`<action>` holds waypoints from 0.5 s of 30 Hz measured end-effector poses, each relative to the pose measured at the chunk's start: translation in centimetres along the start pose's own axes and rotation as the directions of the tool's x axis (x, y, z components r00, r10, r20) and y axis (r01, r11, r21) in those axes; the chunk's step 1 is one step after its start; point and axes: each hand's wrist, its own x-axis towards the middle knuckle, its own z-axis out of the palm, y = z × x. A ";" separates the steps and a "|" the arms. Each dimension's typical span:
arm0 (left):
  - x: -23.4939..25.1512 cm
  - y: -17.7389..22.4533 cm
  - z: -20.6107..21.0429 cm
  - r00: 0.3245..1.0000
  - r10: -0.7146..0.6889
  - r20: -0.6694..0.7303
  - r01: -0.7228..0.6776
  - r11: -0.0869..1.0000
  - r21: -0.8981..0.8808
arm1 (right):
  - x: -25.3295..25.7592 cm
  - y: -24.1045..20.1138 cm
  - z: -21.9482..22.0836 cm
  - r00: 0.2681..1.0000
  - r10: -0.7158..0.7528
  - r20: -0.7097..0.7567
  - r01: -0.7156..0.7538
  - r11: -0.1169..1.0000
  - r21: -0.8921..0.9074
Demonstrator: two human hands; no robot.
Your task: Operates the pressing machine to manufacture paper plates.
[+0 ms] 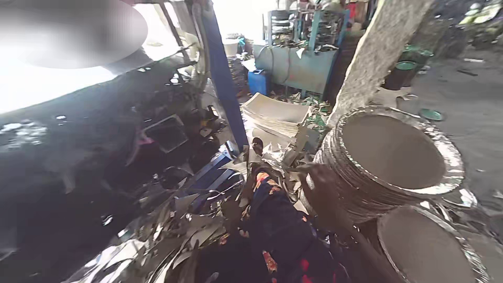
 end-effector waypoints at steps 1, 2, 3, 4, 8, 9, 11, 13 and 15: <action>0.0 -0.3 0.5 1.000 0.001 -0.018 -0.001 0.999 -0.036 | -0.2 -1.1 1.7 0.988 -0.020 0.153 0.005 0.995 0.100; -0.1 -0.7 1.1 0.999 -0.003 -0.044 0.000 0.998 -0.067 | -0.6 -2.1 3.5 0.939 -0.059 0.339 -0.001 0.985 0.173; -0.3 -0.7 1.6 0.998 -0.010 -0.055 0.004 0.992 -0.123 | -1.2 -2.9 5.6 0.856 -0.125 0.502 0.016 0.976 0.216; -0.5 -0.7 2.1 0.998 -0.024 -0.055 0.014 0.983 -0.182 | -2.2 -3.4 7.9 0.746 -0.200 0.635 0.060 0.970 0.235; -1.2 0.1 3.8 0.997 -0.063 0.034 0.072 0.914 -0.399 | -8.4 -5.4 14.7 0.231 -0.357 0.905 0.077 0.934 0.349; -1.1 -0.2 4.6 0.997 -0.062 0.041 0.074 0.898 -0.435 | -10.1 -5.7 15.9 0.122 -0.356 0.927 0.084 0.934 0.348; -1.0 -0.5 6.2 0.996 -0.074 0.046 0.087 0.873 -0.480 | -11.8 -6.3 16.8 -0.082 -0.350 0.933 0.138 0.923 0.358; -0.9 -0.4 7.1 0.992 -0.113 0.048 0.122 0.864 -0.488 | -11.9 -6.4 17.4 -0.131 -0.377 0.917 0.173 0.902 0.396; -0.6 -0.6 8.1 0.992 -0.126 0.020 0.120 0.867 -0.483 | -11.5 -5.5 18.5 -0.094 -0.409 0.908 0.090 0.904 0.417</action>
